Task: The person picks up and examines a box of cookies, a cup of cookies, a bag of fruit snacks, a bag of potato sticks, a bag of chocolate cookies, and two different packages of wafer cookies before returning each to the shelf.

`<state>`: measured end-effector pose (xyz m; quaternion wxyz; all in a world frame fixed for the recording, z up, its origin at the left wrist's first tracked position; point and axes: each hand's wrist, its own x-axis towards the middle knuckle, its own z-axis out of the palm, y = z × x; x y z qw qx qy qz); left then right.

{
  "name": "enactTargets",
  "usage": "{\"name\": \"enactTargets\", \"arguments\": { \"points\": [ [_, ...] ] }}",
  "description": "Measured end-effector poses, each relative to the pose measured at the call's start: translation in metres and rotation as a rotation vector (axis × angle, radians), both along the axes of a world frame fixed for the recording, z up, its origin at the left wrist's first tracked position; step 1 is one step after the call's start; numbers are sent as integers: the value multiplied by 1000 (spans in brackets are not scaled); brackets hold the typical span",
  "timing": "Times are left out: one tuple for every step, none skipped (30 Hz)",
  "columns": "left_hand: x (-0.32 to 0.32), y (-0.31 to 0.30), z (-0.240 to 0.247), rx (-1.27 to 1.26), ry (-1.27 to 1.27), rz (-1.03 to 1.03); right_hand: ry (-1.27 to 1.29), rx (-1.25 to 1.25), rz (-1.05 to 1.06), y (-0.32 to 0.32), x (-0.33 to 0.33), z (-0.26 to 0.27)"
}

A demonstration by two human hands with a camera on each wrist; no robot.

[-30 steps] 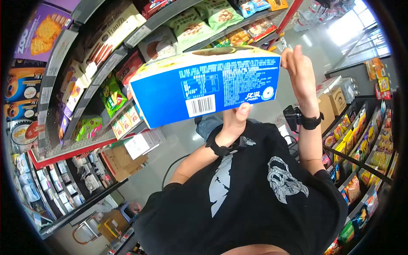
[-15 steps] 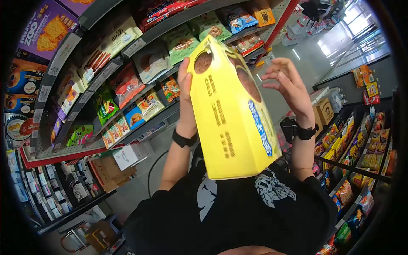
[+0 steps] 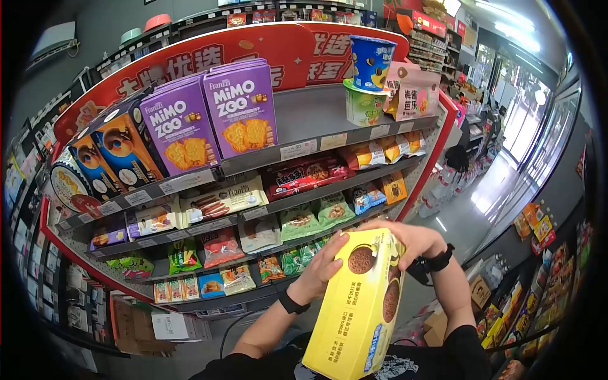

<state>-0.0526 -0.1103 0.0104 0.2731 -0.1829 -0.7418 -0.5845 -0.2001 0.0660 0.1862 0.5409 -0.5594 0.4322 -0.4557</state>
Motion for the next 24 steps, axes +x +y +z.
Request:
{"name": "enactTargets", "arguments": {
  "points": [
    [4, 2, 30, 0, 4, 1, 142, -11, -15, -3, -4, 17],
    [10, 6, 68, -95, 181, 202, 334, -71, -8, -6, -8, 40],
    [15, 8, 103, -189, 360, 406, 319, -94, -98, -5, 8, 80],
    [16, 10, 121, -283, 539, 614, 758, -327, -71, -4, -4, 120],
    [14, 14, 123, -155, 402, 704, 913, -454, -92, 1, -7, 157],
    [15, 7, 120, -221, 364, 683, 983, -547, -101, 2, -4, 194],
    [17, -1, 116, -291, 325, 658, 1049, -545, -108, -4, 2, 232],
    [22, 3, 111, -283, 300, 659, 984, -568, -225, -8, 9, 251],
    [23, 8, 105, -203, 231, 591, 999, -570, -296, -15, 16, 269],
    [22, 12, 98, -192, 219, 544, 1185, -366, -303, -20, 26, 299],
    [23, 17, 92, -176, 204, 495, 872, -490, 75, -55, 11, 312],
    [25, 22, 89, -219, 183, 463, 988, -391, -128, -60, 26, 320],
    [27, 27, 87, -262, 167, 432, 1099, -287, -329, -62, 37, 328],
    [28, 32, 85, -249, 163, 408, 1192, -321, -346, -68, 34, 329],
    [30, 36, 83, -251, 164, 411, 1287, -358, -360, -79, 24, 332],
    [32, 40, 80, -266, 139, 379, 1364, -391, -348, -92, 10, 334],
    [34, 41, 79, -282, 109, 348, 1361, -396, -345, -102, 4, 335],
    [37, 44, 80, -255, 97, 343, 1412, -397, -329, -110, 0, 334],
    [39, 46, 78, -257, 89, 344, 1463, -397, -315, -117, -5, 332],
    [39, 46, 76, -272, 83, 335, 1419, -388, -291, -124, -9, 331],
    [40, 47, 74, -287, 77, 326, 1415, -391, -291, -128, -14, 330],
    [42, 50, 72, -261, 58, 317, 1430, -354, -323, -132, -13, 330],
    [43, 52, 71, -262, 60, 318, 1446, -315, -354, -136, -13, 330],
    [42, 53, 69, -291, 77, 324, 1541, -396, -374, -140, -17, 329]
  ]
}}
